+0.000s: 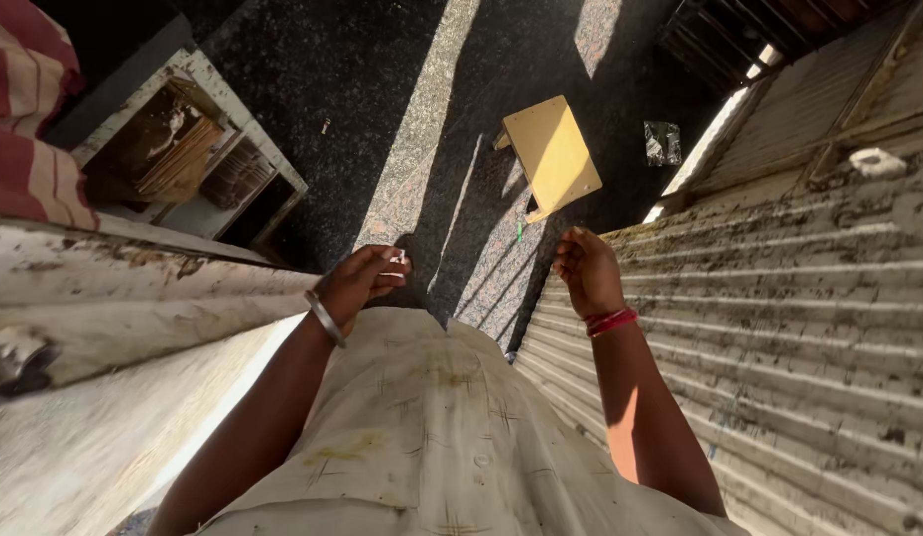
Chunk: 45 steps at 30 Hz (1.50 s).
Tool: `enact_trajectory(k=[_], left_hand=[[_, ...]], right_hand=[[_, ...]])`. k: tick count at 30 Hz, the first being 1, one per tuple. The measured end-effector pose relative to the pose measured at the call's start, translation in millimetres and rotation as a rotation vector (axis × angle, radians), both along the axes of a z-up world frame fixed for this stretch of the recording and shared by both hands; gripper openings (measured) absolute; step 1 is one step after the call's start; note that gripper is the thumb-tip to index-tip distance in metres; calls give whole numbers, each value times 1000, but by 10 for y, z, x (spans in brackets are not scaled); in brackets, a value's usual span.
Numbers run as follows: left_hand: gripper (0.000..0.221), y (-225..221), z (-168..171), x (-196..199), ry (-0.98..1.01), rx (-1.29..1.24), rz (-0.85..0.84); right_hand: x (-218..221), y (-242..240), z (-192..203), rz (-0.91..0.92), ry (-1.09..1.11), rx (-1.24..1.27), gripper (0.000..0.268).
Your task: The person sweeps the floor of a bakery with a small broom, gathering debris near a plastic bag, and moves several metal bread racks to clean the area beneath them.
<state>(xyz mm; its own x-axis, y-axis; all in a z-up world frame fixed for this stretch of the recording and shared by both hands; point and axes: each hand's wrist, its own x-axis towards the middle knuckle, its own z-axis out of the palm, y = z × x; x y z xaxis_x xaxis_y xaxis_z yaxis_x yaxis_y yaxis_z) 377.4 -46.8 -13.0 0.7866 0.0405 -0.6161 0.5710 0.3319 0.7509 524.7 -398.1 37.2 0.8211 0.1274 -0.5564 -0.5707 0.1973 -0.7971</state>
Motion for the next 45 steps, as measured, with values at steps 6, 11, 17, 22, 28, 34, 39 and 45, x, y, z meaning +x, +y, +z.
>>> enact_trajectory(k=[6, 11, 17, 22, 28, 34, 39, 45], left_hand=[[31, 374, -571, 1282, 28, -85, 196], [33, 362, -285, 2931, -82, -130, -34], [41, 336, 377, 4533, -220, -2, -211], [36, 133, 107, 4923, -184, -89, -153], [32, -45, -1035, 4900, -207, -246, -110], [32, -66, -1078, 5765, -206, -235, 78], [33, 332, -693, 6167, -220, -69, 186], [34, 520, -577, 5778, -135, 73, 593]], right_hand=[[1205, 688, -136, 168, -63, 6, 21], [1745, 592, 114, 198, -285, -350, 23], [2513, 147, 213, -89, -242, -301, 19], [2997, 196, -182, -171, -123, -164, 15], [3737, 233, -273, -1, -139, -186, 19], [4825, -81, -458, 48, -2, -303, 21], [5890, 248, -738, 189, -13, -121, 19], [6635, 1176, -592, 545, 16, -181, 18]])
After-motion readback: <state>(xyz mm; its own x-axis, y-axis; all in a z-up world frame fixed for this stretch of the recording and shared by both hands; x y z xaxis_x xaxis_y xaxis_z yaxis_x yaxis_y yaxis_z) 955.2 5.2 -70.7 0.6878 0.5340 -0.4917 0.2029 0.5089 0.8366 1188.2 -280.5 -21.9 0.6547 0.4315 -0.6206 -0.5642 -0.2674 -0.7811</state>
